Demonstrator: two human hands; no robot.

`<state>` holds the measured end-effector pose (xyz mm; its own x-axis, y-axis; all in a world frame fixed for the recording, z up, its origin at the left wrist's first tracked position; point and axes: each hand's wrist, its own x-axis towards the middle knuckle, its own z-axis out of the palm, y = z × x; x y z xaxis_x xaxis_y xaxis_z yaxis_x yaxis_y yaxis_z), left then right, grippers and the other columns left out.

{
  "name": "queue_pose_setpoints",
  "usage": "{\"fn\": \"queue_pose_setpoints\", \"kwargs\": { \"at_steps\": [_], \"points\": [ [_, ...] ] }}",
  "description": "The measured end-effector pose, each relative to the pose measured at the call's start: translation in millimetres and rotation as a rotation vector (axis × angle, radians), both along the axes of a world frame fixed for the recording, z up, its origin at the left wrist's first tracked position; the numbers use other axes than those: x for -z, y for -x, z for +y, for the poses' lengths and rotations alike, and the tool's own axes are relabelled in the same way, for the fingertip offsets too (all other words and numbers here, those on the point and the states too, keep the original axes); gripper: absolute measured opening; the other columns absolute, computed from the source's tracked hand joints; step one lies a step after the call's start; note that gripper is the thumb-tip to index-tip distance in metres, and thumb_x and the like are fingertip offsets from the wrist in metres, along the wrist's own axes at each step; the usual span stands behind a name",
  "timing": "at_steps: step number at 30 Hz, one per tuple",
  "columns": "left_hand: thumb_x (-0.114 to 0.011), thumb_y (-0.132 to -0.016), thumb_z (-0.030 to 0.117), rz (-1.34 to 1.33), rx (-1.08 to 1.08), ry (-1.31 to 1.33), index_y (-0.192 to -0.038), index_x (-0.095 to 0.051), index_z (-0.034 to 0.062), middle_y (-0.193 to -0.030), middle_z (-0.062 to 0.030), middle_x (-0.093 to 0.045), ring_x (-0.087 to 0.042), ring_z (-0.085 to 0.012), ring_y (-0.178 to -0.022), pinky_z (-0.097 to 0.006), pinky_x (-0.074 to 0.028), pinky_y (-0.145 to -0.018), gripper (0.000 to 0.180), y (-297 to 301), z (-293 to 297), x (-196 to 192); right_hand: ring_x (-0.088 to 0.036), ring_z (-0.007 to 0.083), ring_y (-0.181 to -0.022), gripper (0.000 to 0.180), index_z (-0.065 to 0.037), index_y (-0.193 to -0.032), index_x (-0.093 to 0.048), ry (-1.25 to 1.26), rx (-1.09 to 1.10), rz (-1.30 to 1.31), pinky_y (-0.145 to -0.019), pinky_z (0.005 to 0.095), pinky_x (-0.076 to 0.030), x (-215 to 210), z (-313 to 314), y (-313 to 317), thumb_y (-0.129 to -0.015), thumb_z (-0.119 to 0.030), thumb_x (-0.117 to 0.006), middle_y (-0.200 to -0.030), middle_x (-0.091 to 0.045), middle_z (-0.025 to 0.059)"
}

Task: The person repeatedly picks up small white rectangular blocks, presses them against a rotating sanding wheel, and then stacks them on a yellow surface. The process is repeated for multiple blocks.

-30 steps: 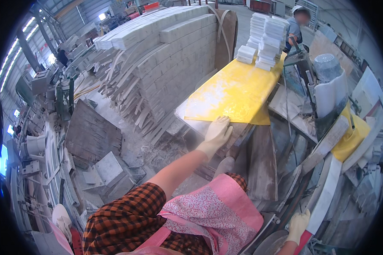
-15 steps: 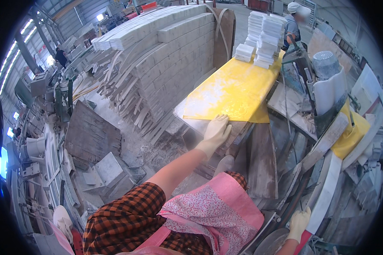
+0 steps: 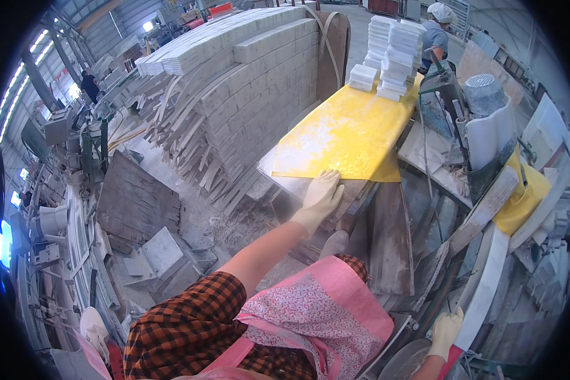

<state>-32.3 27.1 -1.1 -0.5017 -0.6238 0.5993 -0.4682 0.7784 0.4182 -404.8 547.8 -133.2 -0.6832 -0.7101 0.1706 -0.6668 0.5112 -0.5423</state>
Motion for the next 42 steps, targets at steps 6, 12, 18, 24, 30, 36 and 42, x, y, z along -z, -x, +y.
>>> {"fn": "queue_pose_setpoints", "kwargs": {
  "at_steps": [6,12,18,24,30,36,42],
  "points": [
    [-0.058,-0.094,0.021,0.027,-0.006,0.037,-0.107,-0.062,-0.0072,-0.109,-0.0249,-0.065,-0.060,-0.0402,-0.111,-0.047,-0.043,-0.106,0.031,0,1,1,-0.065,0.0233,-0.075,0.018,-0.003,-0.087,-0.064,0.353,0.116,-0.447,-0.107,0.0366,-0.043,13,6,9,-0.097,-0.007,-0.049,-0.065,-0.061,0.0078],
    [-0.058,-0.094,0.020,0.033,0.003,0.031,-0.106,-0.062,-0.0068,-0.108,-0.0247,-0.065,-0.060,-0.0404,-0.110,-0.047,-0.043,-0.106,0.030,0,1,0,-0.066,0.0260,-0.075,0.021,-0.002,-0.078,-0.063,-0.192,-0.086,0.344,-0.107,0.0372,-0.044,11,6,12,-0.095,-0.007,-0.052,-0.065,-0.063,0.0108],
    [-0.057,-0.094,0.020,0.016,0.006,0.000,-0.107,-0.062,-0.0073,-0.110,-0.0250,-0.065,-0.060,-0.0399,-0.112,-0.047,-0.043,-0.107,0.031,0,1,0,-0.066,0.0277,-0.073,0.030,-0.003,-0.066,-0.061,-0.240,-0.044,0.503,-0.107,0.0374,-0.044,-19,-6,-12,-0.094,-0.007,-0.053,-0.064,-0.064,0.0125],
    [-0.057,-0.094,0.021,-0.010,0.013,-0.034,-0.108,-0.062,-0.0078,-0.111,-0.0253,-0.066,-0.060,-0.0400,-0.113,-0.047,-0.042,-0.108,0.033,-1,0,-1,-0.066,0.0290,-0.072,0.033,-0.004,-0.060,-0.063,-0.278,-0.055,0.570,-0.109,0.0391,-0.043,-25,-11,-15,-0.091,-0.007,-0.054,-0.063,-0.065,0.0141],
    [-0.057,-0.094,0.021,0.018,0.001,0.013,-0.109,-0.062,-0.0084,-0.113,-0.0262,-0.066,-0.060,-0.0410,-0.113,-0.048,-0.042,-0.108,0.034,0,0,1,-0.067,0.0296,-0.070,0.036,-0.005,-0.054,-0.063,-0.284,-0.058,0.657,-0.111,0.0412,-0.042,-32,-15,-21,-0.089,-0.007,-0.054,-0.062,-0.066,0.0160],
    [-0.057,-0.095,0.022,0.005,0.008,-0.014,-0.111,-0.063,-0.0086,-0.114,-0.0267,-0.066,-0.060,-0.0411,-0.115,-0.048,-0.042,-0.109,0.035,1,-2,2,-0.068,0.0299,-0.070,0.033,-0.004,-0.058,-0.068,-0.394,-0.113,0.736,-0.112,0.0416,-0.042,-68,-27,-43,-0.088,-0.006,-0.053,-0.064,-0.067,0.0174],
    [-0.057,-0.095,0.021,-0.045,0.011,-0.066,-0.110,-0.063,-0.0084,-0.113,-0.0261,-0.066,-0.060,-0.0409,-0.114,-0.047,-0.042,-0.108,0.034,-1,0,-3,-0.068,0.0306,-0.068,0.032,-0.002,-0.060,-0.070,-0.396,-0.118,0.729,-0.112,0.0422,-0.042,-66,-29,-42,-0.087,-0.006,-0.053,-0.064,-0.067,0.0182]
  ]
}}
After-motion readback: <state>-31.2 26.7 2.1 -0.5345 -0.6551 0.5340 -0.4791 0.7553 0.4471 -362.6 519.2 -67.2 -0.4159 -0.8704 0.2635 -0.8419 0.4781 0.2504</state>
